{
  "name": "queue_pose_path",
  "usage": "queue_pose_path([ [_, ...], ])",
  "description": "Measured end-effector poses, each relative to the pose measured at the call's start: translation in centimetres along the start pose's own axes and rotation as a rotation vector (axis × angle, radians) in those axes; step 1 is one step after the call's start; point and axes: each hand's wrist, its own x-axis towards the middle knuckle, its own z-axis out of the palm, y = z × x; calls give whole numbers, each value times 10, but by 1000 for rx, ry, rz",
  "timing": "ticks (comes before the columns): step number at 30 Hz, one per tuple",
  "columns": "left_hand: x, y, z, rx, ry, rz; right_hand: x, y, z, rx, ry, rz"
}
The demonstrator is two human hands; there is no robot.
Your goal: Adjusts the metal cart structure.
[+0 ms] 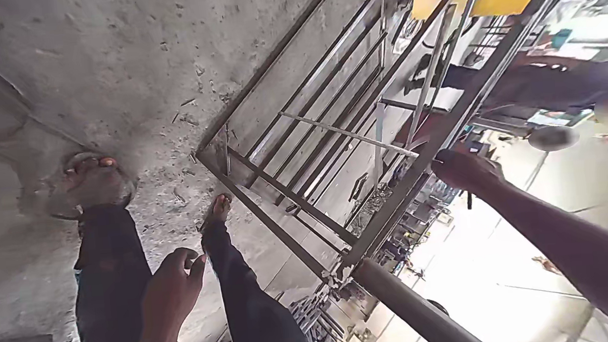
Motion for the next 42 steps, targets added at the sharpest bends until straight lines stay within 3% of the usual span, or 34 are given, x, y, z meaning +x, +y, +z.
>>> queue_pose_path([
  [5,-4,-9,-2,-27,30,6,14,-27,13,31,30,18],
  [10,-8,-14,-3,-46,48,-3,31,-30,35,104,208,-131],
  [18,-9,-14,-6,-61,39,-9,29,-41,45,-46,288,-104],
  [27,-10,-14,-9,-62,32,2,12,-50,27,1,127,-25],
  [32,-8,-14,-6,-57,60,0,21,-46,23,42,137,-57],
  [37,-8,-13,-6,-59,63,5,19,-59,-8,67,-96,10],
  [39,-7,-13,-7,-55,60,-10,50,-41,29,1,113,-103],
  [42,-7,-16,-8,-53,59,-16,73,-40,46,-49,110,-144],
])
